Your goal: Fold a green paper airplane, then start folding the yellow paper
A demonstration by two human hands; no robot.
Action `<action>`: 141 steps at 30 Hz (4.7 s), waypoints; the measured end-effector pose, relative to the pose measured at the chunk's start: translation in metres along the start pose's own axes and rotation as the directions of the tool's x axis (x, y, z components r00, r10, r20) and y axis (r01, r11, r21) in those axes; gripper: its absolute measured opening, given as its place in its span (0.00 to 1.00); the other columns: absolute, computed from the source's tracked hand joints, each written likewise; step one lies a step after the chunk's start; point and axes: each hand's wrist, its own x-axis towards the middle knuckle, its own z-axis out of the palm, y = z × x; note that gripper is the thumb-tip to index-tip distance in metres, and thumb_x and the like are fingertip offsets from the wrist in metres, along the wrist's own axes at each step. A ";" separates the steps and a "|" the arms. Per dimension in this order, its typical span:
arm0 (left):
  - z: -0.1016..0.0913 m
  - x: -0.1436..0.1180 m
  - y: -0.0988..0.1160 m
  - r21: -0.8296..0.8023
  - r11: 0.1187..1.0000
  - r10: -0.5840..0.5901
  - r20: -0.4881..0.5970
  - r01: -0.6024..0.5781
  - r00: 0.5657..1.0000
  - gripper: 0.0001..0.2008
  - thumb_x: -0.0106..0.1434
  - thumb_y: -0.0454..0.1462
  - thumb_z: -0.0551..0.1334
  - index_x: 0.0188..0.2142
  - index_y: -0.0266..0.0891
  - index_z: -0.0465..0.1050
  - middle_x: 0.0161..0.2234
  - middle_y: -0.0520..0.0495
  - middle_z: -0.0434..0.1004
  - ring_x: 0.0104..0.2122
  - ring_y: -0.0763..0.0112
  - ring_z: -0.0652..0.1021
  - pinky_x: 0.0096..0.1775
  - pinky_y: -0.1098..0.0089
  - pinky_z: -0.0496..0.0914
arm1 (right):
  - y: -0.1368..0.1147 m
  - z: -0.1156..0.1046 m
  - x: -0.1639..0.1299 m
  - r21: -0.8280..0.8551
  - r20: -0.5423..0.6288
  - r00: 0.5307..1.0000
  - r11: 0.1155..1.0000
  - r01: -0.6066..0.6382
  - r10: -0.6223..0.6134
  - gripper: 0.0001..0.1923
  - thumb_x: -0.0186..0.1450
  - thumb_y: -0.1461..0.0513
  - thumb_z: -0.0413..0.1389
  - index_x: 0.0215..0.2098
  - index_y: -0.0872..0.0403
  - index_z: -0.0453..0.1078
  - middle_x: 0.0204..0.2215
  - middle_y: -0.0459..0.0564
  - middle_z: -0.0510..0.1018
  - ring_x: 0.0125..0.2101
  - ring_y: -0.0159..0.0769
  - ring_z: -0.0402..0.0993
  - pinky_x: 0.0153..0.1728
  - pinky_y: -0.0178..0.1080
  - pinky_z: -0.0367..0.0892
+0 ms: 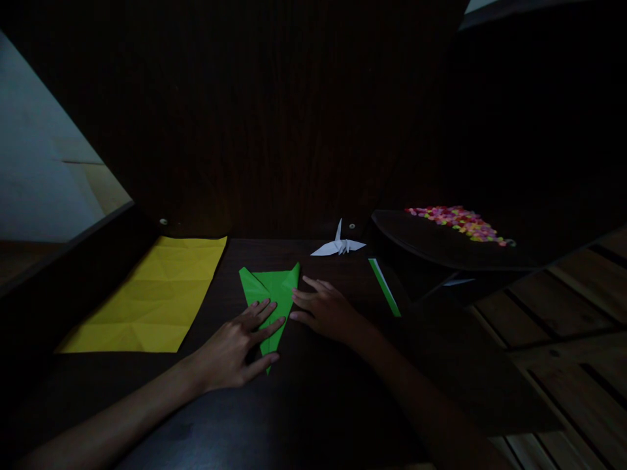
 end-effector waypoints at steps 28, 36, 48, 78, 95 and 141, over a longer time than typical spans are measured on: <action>-0.001 -0.004 -0.003 -0.037 0.999 0.014 0.019 -0.014 1.000 0.33 0.63 0.52 0.58 0.63 0.39 0.59 0.66 0.36 0.51 0.64 0.45 0.56 0.60 0.47 0.60 | 0.021 0.027 0.010 -0.140 -0.150 0.976 0.974 -0.178 0.157 0.27 0.70 0.53 0.48 0.65 0.53 0.57 0.63 0.53 0.62 0.63 0.52 0.54 0.59 0.55 0.57; -0.005 -0.004 -0.008 -0.031 0.998 0.062 0.071 -0.060 0.996 0.38 0.62 0.56 0.57 0.64 0.37 0.57 0.66 0.33 0.50 0.65 0.45 0.54 0.61 0.46 0.57 | 0.024 0.030 0.008 -0.183 -0.190 0.971 0.966 -0.182 0.147 0.26 0.70 0.52 0.47 0.63 0.54 0.60 0.64 0.55 0.60 0.65 0.53 0.50 0.62 0.59 0.50; -0.019 0.000 -0.012 -0.212 0.962 0.189 0.051 -0.174 0.981 0.25 0.65 0.44 0.60 0.60 0.39 0.64 0.63 0.39 0.58 0.63 0.55 0.61 0.62 0.50 0.57 | -0.005 0.018 0.008 -0.088 -0.252 0.965 0.995 0.056 -0.076 0.22 0.69 0.60 0.48 0.61 0.55 0.62 0.64 0.55 0.59 0.66 0.45 0.46 0.63 0.59 0.49; -0.004 -0.001 -0.024 -0.329 0.926 0.120 -0.213 -0.187 0.970 0.17 0.66 0.28 0.55 0.51 0.39 0.72 0.47 0.42 0.78 0.46 0.65 0.77 0.48 0.63 0.73 | -0.027 0.019 0.008 -0.148 -0.123 0.991 0.986 -0.073 0.054 0.16 0.70 0.57 0.49 0.48 0.57 0.71 0.59 0.58 0.67 0.55 0.53 0.63 0.52 0.56 0.60; 0.003 0.004 -0.021 -0.099 0.977 -0.206 -0.184 0.190 0.961 0.14 0.67 0.36 0.58 0.52 0.38 0.69 0.42 0.42 0.75 0.41 0.59 0.73 0.47 0.57 0.69 | -0.018 0.033 0.017 0.027 -0.216 0.966 0.988 0.149 -0.140 0.12 0.70 0.63 0.49 0.47 0.55 0.71 0.55 0.56 0.73 0.59 0.44 0.63 0.61 0.60 0.52; -0.003 0.001 -0.018 0.114 0.993 0.018 -0.193 0.004 0.981 0.09 0.66 0.31 0.54 0.32 0.38 0.70 0.30 0.46 0.70 0.32 0.64 0.71 0.36 0.64 0.68 | -0.048 0.015 0.011 -0.305 -0.032 0.982 0.937 0.168 -0.186 0.09 0.64 0.71 0.49 0.38 0.56 0.69 0.33 0.52 0.73 0.35 0.41 0.64 0.36 0.42 0.57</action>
